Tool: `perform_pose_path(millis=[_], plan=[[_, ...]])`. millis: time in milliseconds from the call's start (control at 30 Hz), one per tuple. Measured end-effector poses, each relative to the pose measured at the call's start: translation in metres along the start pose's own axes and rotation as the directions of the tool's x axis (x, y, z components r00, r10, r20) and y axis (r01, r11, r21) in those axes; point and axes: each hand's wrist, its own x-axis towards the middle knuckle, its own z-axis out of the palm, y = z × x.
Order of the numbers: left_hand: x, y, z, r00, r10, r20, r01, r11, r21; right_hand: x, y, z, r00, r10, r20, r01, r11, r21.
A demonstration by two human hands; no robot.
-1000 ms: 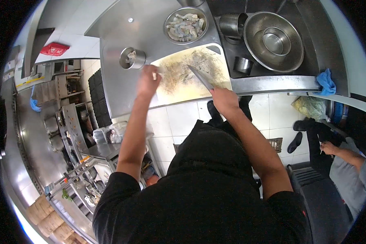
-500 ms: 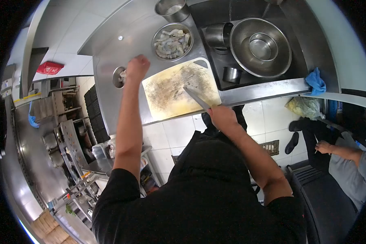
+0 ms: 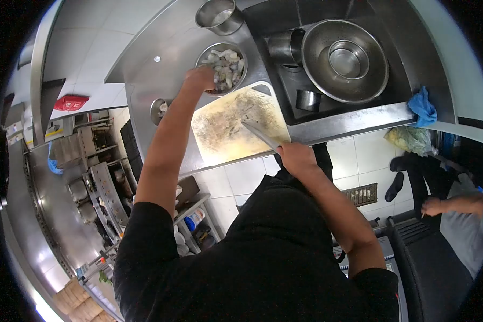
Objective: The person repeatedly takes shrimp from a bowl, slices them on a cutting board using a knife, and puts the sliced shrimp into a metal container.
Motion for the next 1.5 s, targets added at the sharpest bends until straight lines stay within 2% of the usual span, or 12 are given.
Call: perform_pose_path(millis=[100,200,300,400,500,533,633,667,733,833,1133,1500], plan=[[-0.003,-0.003,0.011,0.999,0.013,-0.030,-0.012,1.000,0.014,-0.001,0.004,0.001,1.000,0.004,-0.027,-0.004,1.000,-0.013],[-0.013,-0.006,0.022,0.983,0.013,-0.183,-0.026,0.997,-0.066,0.000,0.002,0.003,1.000,0.001,-0.028,-0.002,1.000,-0.020],[-0.029,-0.014,0.017,0.981,-0.099,-0.169,0.069,0.982,-0.174,-0.001,-0.001,0.005,1.000,0.006,-0.022,-0.007,0.999,-0.041],[-0.068,-0.036,0.009,0.973,-0.083,-0.214,-0.004,0.926,-0.377,-0.004,-0.003,0.003,1.000,-0.012,-0.023,0.011,0.998,-0.062],[-0.113,-0.034,0.063,0.928,-0.201,-0.315,-0.075,0.725,-0.684,-0.012,-0.008,-0.012,1.000,0.001,-0.005,-0.001,1.000,0.005],[-0.116,-0.027,0.094,0.927,-0.162,-0.339,-0.153,0.661,-0.734,-0.014,-0.012,-0.017,1.000,0.004,-0.011,-0.004,1.000,0.013],[-0.125,0.027,0.182,0.930,-0.253,-0.267,-0.091,0.546,-0.833,-0.016,-0.020,-0.020,0.999,-0.011,-0.037,0.011,1.000,0.010],[-0.129,0.040,0.199,0.911,-0.290,-0.293,-0.080,0.572,-0.816,-0.014,-0.022,-0.017,0.998,-0.034,-0.049,0.033,0.999,-0.004],[-0.147,0.052,0.213,0.818,-0.365,-0.445,-0.228,0.504,-0.833,-0.011,-0.029,-0.019,0.996,-0.066,-0.054,0.063,0.997,-0.050],[-0.163,0.048,0.221,0.639,-0.322,-0.699,-0.353,0.684,-0.638,-0.010,-0.045,-0.014,0.994,-0.110,-0.014,0.108,0.987,-0.117],[-0.164,0.045,0.221,0.724,-0.292,-0.625,-0.317,0.664,-0.677,0.004,-0.088,-0.006,0.971,-0.238,-0.017,0.200,0.852,-0.484],[-0.165,0.051,0.223,0.699,-0.343,-0.628,-0.236,0.719,-0.654,0.037,-0.076,0.050,0.982,-0.190,-0.018,0.163,0.883,-0.441]])
